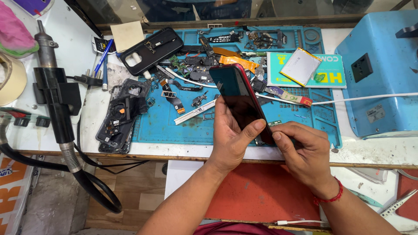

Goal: The person holds a disassembled smartphone and uses a metal spudger to pry and separate the screen assembly from the phone's frame. They work along the edges of the device, carefully lifting the display to disconnect internal components.

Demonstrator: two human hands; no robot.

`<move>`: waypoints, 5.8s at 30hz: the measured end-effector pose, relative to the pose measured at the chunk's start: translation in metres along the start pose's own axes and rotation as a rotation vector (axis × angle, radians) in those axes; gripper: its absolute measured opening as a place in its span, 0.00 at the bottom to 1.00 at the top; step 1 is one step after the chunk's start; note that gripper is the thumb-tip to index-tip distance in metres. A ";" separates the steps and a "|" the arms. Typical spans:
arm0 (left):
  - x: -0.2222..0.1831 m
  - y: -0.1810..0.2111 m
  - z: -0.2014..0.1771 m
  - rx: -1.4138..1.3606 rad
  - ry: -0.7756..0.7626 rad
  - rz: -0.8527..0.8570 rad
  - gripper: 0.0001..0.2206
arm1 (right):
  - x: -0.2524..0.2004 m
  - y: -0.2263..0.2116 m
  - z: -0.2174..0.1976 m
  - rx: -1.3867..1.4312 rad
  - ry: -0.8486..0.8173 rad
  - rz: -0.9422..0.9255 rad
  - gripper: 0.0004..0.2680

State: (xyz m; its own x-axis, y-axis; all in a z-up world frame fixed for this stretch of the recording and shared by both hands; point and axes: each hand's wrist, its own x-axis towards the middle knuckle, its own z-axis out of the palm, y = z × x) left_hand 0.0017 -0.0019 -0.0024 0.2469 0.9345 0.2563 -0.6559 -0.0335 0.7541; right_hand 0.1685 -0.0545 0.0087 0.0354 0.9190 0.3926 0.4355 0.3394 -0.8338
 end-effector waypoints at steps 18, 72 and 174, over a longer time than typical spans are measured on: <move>-0.003 -0.001 0.001 0.029 0.030 0.013 0.35 | -0.001 -0.007 0.004 -0.129 0.033 0.021 0.03; -0.011 -0.026 -0.016 -0.151 0.177 0.115 0.19 | -0.159 -0.011 -0.107 -0.871 -0.011 0.297 0.10; 0.001 0.000 0.001 -0.175 0.129 -0.075 0.31 | -0.007 -0.018 0.007 -0.162 0.183 -0.297 0.06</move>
State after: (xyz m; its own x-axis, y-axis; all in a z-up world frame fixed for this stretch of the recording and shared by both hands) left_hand 0.0026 -0.0009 -0.0017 0.2131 0.9702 0.1155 -0.7556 0.0887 0.6490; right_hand 0.1545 -0.0652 0.0183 0.0399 0.7299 0.6824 0.5865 0.5358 -0.6073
